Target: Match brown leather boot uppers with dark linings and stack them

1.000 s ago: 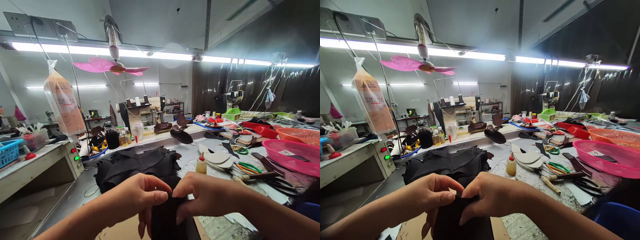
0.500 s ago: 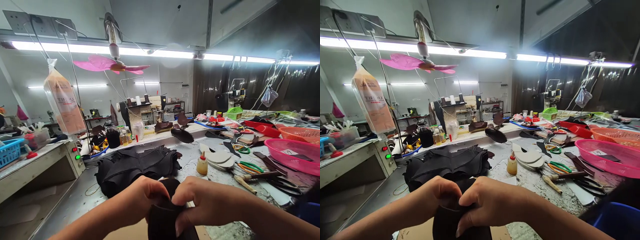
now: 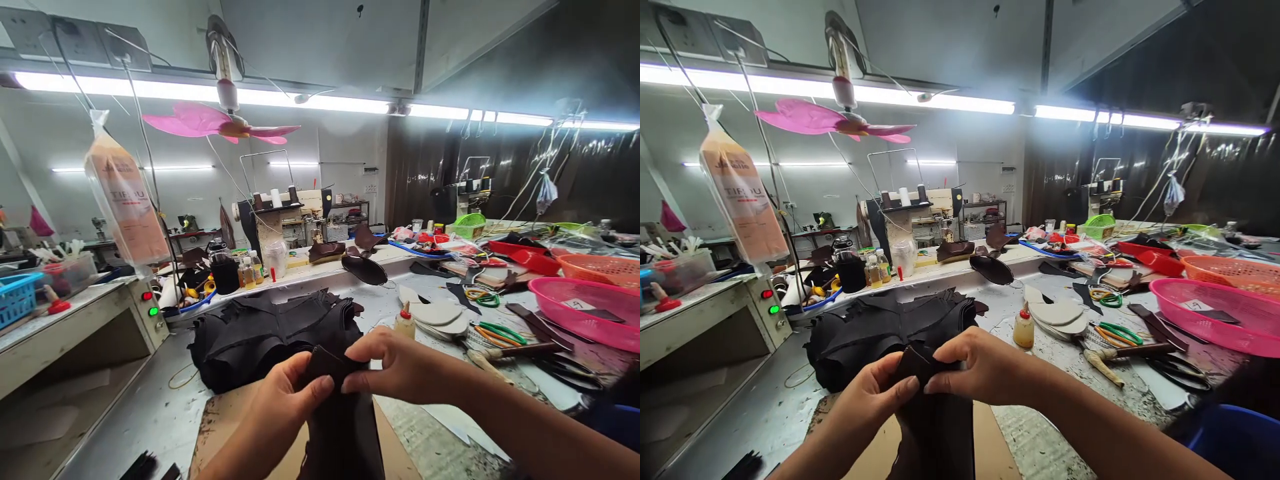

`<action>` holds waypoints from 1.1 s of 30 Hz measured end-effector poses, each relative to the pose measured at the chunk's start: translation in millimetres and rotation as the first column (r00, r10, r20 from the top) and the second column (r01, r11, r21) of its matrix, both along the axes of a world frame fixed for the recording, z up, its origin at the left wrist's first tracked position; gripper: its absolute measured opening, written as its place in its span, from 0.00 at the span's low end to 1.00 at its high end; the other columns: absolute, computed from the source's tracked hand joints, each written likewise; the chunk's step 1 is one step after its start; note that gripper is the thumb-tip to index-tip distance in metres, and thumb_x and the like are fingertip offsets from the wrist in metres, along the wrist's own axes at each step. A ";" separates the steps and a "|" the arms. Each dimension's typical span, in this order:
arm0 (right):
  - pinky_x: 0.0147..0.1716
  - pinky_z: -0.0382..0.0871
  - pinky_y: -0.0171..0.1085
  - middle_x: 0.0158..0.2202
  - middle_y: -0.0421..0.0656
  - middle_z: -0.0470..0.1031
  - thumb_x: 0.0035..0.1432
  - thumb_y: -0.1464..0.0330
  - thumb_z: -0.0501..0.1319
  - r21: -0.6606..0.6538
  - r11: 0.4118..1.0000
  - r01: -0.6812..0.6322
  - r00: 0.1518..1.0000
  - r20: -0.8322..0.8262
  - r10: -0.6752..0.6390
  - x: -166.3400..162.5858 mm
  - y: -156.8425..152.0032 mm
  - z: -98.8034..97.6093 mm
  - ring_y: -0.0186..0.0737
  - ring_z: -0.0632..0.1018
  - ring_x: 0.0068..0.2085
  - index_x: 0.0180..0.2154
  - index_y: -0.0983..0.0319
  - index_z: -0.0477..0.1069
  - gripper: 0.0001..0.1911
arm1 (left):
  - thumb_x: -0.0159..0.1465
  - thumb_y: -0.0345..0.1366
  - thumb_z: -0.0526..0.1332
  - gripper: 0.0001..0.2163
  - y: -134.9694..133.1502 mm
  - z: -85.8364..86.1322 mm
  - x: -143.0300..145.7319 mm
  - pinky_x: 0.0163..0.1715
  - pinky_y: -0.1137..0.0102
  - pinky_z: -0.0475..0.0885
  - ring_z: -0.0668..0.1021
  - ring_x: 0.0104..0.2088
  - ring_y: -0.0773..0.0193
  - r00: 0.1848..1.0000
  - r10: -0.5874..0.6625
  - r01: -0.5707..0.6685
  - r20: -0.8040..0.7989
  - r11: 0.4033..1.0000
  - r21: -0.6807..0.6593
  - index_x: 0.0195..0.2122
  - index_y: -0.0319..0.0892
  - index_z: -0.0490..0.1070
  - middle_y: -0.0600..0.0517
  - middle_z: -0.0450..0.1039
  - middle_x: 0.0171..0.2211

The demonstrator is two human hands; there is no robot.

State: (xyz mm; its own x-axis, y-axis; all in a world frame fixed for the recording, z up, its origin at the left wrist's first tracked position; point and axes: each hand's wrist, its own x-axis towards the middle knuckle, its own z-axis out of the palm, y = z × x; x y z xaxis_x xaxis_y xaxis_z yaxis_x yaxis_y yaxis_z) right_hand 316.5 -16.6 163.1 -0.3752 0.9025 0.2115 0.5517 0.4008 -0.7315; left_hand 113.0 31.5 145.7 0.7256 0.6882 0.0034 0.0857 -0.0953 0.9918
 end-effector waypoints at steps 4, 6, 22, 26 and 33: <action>0.31 0.63 0.31 0.26 0.37 0.73 0.56 0.60 0.62 -0.031 0.999 0.021 0.993 -0.116 -0.024 -1.1 0.3 -9.1 0.35 0.70 0.31 0.34 0.62 0.78 0.13 | 0.49 0.50 0.69 0.23 1.9 -14.2 5.2 0.40 0.67 0.68 0.75 0.40 0.57 0.989 0.151 -0.151 0.011 0.988 0.024 0.40 0.41 0.69 0.50 0.74 0.36; 0.33 0.65 0.32 0.30 0.39 0.77 0.55 0.61 0.63 -0.048 0.999 -0.017 0.985 -0.170 0.009 -1.1 0.3 -10.3 0.37 0.73 0.33 0.37 0.62 0.79 0.13 | 0.43 0.48 0.73 0.34 7.0 -17.7 4.8 0.45 0.65 0.68 0.73 0.45 0.55 0.985 0.170 -0.170 0.031 0.985 0.010 0.49 0.44 0.66 0.47 0.72 0.45; 0.27 0.59 0.29 0.24 0.35 0.67 0.54 0.63 0.63 -0.037 0.995 0.098 0.995 0.004 -0.097 -10.1 0.1 -3.7 0.32 0.66 0.28 0.29 0.63 0.72 0.09 | 0.57 0.50 0.62 0.17 -1.3 8.2 7.4 0.25 0.74 0.59 0.63 0.25 0.70 0.993 0.104 -0.092 -0.050 0.976 0.196 0.25 0.40 0.66 0.57 0.61 0.22; 0.29 0.62 0.30 0.23 0.35 0.67 0.51 0.61 0.64 -0.264 0.960 -0.096 0.991 -0.117 0.067 -10.2 3.4 -3.6 0.31 0.66 0.27 0.29 0.65 0.74 0.12 | 0.59 0.48 0.60 0.14 -3.6 13.2 1.1 0.25 0.75 0.61 0.65 0.26 0.69 0.977 0.213 -0.193 -0.017 0.913 0.361 0.27 0.41 0.70 0.57 0.64 0.23; 0.32 0.65 0.30 0.26 0.37 0.73 0.47 0.62 0.68 -0.411 0.881 -0.234 0.962 -0.228 0.149 26.0 -4.9 -21.3 0.32 0.71 0.29 0.31 0.65 0.78 0.12 | 0.55 0.54 0.62 0.18 26.4 19.6 -61.4 0.31 0.73 0.68 0.73 0.30 0.64 0.944 0.322 -0.305 -0.074 0.935 0.182 0.32 0.42 0.72 0.55 0.72 0.26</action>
